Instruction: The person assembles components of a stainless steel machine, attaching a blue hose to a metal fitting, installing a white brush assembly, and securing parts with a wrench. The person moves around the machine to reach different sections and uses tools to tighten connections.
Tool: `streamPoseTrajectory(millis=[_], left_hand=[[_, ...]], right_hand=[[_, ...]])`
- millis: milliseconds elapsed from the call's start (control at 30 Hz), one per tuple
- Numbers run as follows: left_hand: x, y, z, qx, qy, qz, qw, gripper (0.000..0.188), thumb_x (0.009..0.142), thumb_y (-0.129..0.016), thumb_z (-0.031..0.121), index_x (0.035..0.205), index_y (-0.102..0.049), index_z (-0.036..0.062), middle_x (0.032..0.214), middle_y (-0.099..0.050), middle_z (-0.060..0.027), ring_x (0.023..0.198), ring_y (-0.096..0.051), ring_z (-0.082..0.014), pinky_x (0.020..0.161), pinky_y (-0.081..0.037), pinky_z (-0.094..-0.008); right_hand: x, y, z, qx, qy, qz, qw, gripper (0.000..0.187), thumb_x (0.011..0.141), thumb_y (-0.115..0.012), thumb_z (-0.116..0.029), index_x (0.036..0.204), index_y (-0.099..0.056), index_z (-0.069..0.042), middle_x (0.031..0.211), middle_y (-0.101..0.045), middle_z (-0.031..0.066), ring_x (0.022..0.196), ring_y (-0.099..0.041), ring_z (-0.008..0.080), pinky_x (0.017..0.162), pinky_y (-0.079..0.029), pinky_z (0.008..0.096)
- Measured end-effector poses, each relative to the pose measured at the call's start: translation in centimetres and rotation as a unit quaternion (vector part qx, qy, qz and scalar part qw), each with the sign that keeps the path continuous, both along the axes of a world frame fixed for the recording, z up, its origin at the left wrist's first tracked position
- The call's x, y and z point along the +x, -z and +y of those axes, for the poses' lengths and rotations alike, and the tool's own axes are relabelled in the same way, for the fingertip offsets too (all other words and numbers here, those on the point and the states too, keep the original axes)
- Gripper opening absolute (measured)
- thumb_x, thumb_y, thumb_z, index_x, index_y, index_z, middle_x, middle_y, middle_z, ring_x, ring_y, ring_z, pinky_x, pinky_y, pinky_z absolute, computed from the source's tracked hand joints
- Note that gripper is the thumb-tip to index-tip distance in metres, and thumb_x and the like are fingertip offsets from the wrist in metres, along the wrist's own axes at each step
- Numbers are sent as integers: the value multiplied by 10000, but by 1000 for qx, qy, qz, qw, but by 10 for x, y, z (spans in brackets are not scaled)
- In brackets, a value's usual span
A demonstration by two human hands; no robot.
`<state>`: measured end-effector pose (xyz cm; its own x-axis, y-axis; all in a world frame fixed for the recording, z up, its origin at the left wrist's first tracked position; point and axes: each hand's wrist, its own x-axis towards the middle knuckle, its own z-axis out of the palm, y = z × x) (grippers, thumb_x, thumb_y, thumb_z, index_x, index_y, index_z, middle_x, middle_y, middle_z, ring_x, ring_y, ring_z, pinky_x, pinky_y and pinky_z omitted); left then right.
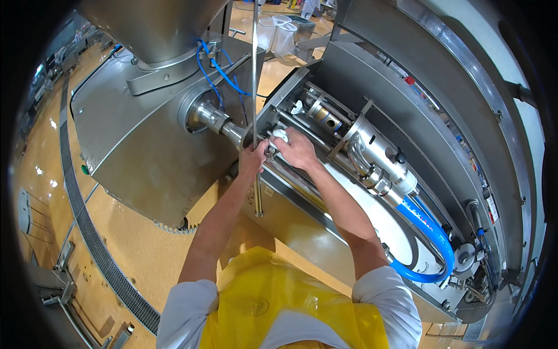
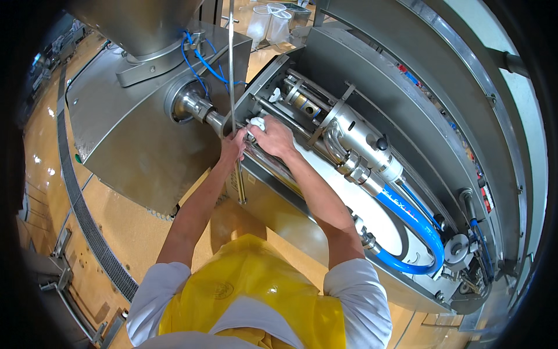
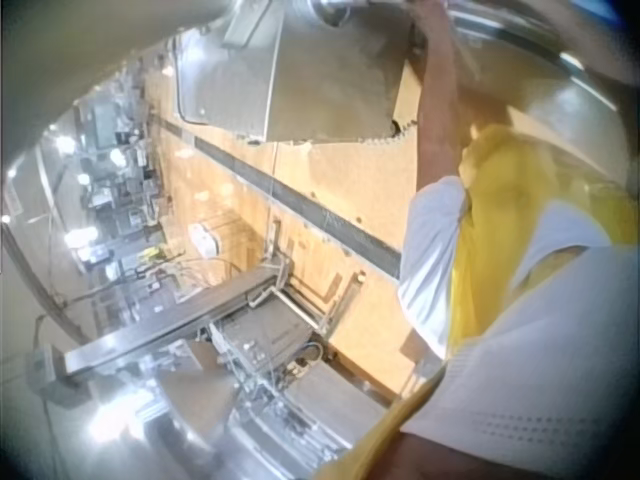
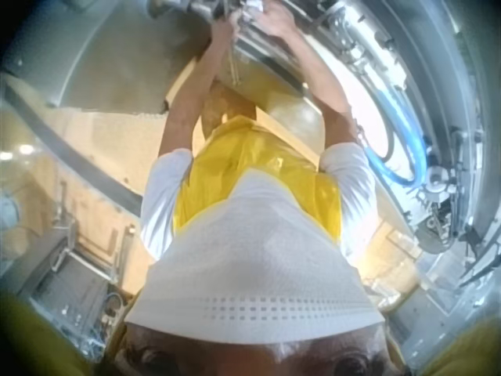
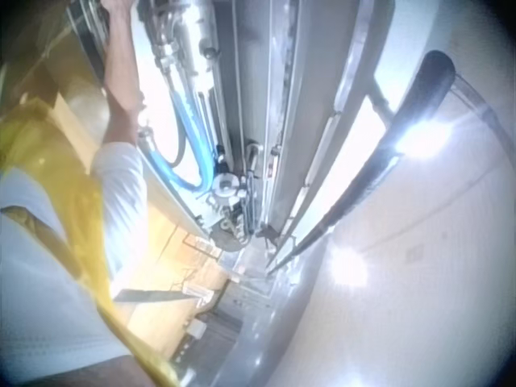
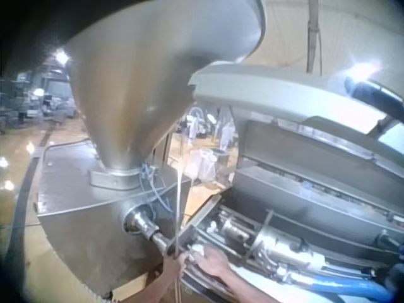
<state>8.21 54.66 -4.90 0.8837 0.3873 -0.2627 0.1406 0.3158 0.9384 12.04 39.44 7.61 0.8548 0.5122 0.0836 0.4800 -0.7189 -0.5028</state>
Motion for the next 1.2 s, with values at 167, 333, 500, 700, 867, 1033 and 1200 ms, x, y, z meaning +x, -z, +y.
streamPoseTrajectory(millis=[167, 333, 500, 700, 867, 1033, 1200], left_hand=[[17, 7, 16, -66, 29, -7, 997, 377, 984, -585, 432, 1137, -697, 107, 635, -516, 9, 468, -465, -110, 420, -423, -306], [24, 23, 19, -51, 42, -31, 997, 336, 996, -590, 397, 1087, -698, 92, 616, -511, -1, 449, -466, -118, 402, -422, -309], [20, 19, 12, 3, 40, -50, 998, 349, 988, -613, 391, 1054, -698, 59, 618, -533, -19, 451, -493, -129, 392, -417, -303], [47, 59, 26, 17, 45, -77, 996, 344, 995, -639, 423, 1014, -684, 83, 723, -596, -1, 587, -587, -139, 507, -488, -316], [40, 50, 35, -152, 114, -114, 975, 355, 1002, -649, 373, 1288, -645, 164, 1064, -595, -41, 903, -625, -227, 645, -529, -322], [19, 3, 8, 4, 16, -29, 999, 317, 980, -670, 430, 1108, -693, 141, 756, -551, 26, 519, -443, -91, 464, -290, -258], [16, -11, -23, 11, 24, -45, 999, 324, 976, -655, 397, 1142, -689, 121, 864, -603, 4, 590, -513, -112, 477, -291, -263]], right_hand=[[9, 3, 5, -26, -122, -128, 984, 620, 924, -646, -499, 1244, -602, 30, 1235, -639, 264, 1185, -610, 422, 981, -497, 500], [32, 25, 13, 13, -179, -207, 962, 623, 954, -651, -457, 1313, -558, 43, 1182, -649, 249, 1134, -631, 405, 978, -506, 477], [-7, 7, 51, 383, -12, 70, 921, 518, 980, -702, -238, 1367, -485, 31, 1049, -668, 95, 901, -659, 144, 794, -548, 331], [-122, 38, -61, 313, -126, 6, 941, 608, 889, -797, -216, 1405, -505, -84, 1150, -592, 43, 999, -557, 158, 910, -495, 332], [-261, 100, -224, 352, 144, 157, 911, 640, 893, -809, -255, 1412, -491, -57, 1222, -644, 110, 1091, -646, 198, 932, -553, 372], [-336, 180, -392, 409, 549, -274, 675, 491, 977, -715, -169, 1390, -492, -24, 1229, -644, 132, 1098, -637, 191, 953, -541, 359], [-370, 212, -618, 208, 809, -338, 433, 636, 884, -779, -364, 1282, -540, 71, 1181, -656, 283, 1073, -671, 394, 939, -527, 476]])
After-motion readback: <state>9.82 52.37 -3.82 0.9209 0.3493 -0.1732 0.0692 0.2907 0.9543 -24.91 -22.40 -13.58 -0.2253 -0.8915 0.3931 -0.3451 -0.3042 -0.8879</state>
